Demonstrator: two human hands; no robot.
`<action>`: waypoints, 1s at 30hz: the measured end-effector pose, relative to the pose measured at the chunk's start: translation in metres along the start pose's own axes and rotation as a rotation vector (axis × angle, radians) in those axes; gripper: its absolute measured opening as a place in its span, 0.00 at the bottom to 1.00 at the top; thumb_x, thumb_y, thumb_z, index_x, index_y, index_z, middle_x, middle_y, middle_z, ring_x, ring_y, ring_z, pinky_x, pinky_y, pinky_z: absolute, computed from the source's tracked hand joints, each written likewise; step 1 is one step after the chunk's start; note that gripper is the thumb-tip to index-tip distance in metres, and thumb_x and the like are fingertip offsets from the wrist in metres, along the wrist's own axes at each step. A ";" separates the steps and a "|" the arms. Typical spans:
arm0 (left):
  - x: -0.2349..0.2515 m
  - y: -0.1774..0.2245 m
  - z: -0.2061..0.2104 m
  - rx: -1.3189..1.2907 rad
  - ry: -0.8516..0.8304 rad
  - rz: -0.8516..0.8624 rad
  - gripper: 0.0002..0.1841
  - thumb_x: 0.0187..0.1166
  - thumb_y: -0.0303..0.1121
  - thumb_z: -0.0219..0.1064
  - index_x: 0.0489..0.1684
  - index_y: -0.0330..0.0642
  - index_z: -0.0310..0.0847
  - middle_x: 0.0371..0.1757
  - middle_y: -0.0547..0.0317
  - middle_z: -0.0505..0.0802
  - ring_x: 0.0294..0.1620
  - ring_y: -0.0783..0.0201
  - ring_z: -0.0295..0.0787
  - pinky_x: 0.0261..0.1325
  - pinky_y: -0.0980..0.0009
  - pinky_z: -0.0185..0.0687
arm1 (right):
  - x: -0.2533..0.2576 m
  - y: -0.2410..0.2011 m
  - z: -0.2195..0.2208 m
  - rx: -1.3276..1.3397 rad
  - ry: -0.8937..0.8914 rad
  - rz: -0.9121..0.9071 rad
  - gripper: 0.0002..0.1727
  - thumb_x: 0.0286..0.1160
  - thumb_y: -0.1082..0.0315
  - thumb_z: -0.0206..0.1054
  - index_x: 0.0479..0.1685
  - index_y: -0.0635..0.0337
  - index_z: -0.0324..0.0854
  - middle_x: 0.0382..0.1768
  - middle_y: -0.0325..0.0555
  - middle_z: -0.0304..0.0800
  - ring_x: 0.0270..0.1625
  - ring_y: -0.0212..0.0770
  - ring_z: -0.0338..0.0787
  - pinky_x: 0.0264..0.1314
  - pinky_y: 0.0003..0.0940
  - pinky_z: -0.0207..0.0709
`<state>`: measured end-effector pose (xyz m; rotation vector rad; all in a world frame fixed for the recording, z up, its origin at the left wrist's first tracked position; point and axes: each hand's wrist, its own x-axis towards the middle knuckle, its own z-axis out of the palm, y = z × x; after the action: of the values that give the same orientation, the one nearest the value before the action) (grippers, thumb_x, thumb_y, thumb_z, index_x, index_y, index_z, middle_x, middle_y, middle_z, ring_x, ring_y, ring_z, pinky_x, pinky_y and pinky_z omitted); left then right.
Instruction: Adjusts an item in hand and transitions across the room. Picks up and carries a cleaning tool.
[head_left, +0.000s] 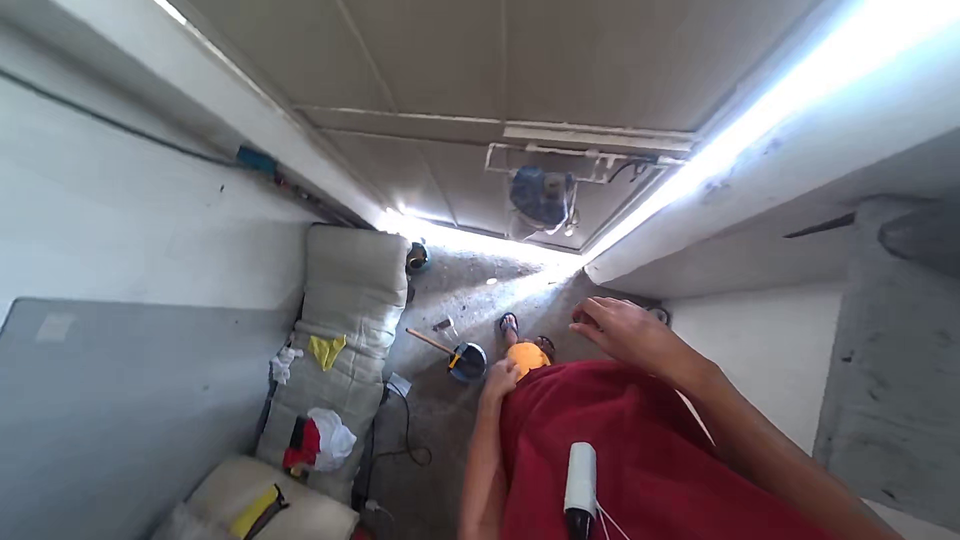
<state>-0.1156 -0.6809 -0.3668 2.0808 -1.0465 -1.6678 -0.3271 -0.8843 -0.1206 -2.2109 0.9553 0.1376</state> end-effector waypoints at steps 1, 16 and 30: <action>-0.021 -0.031 0.012 -0.167 0.003 -0.065 0.27 0.94 0.46 0.48 0.82 0.38 0.73 0.81 0.44 0.80 0.84 0.52 0.74 0.88 0.50 0.64 | 0.002 -0.003 0.006 -0.016 -0.027 -0.007 0.22 0.89 0.50 0.58 0.62 0.58 0.82 0.52 0.52 0.91 0.58 0.54 0.90 0.69 0.59 0.79; -0.205 -0.240 0.114 -0.993 0.526 -0.592 0.18 0.91 0.26 0.51 0.74 0.33 0.77 0.66 0.38 0.88 0.61 0.49 0.87 0.61 0.51 0.82 | 0.066 -0.066 0.159 -0.349 -0.619 -0.049 0.23 0.88 0.51 0.61 0.68 0.60 0.81 0.60 0.60 0.89 0.65 0.63 0.88 0.69 0.66 0.78; -0.126 -0.293 0.089 -1.361 0.638 -0.464 0.20 0.86 0.25 0.52 0.73 0.34 0.77 0.70 0.42 0.87 0.66 0.51 0.84 0.64 0.51 0.81 | 0.181 -0.091 0.338 -0.383 -0.892 -0.071 0.23 0.90 0.53 0.57 0.71 0.61 0.79 0.59 0.64 0.89 0.68 0.65 0.86 0.74 0.67 0.74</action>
<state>-0.1018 -0.3700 -0.4818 1.5930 0.6889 -1.0806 -0.0776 -0.7292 -0.3830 -2.1367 0.3555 1.2368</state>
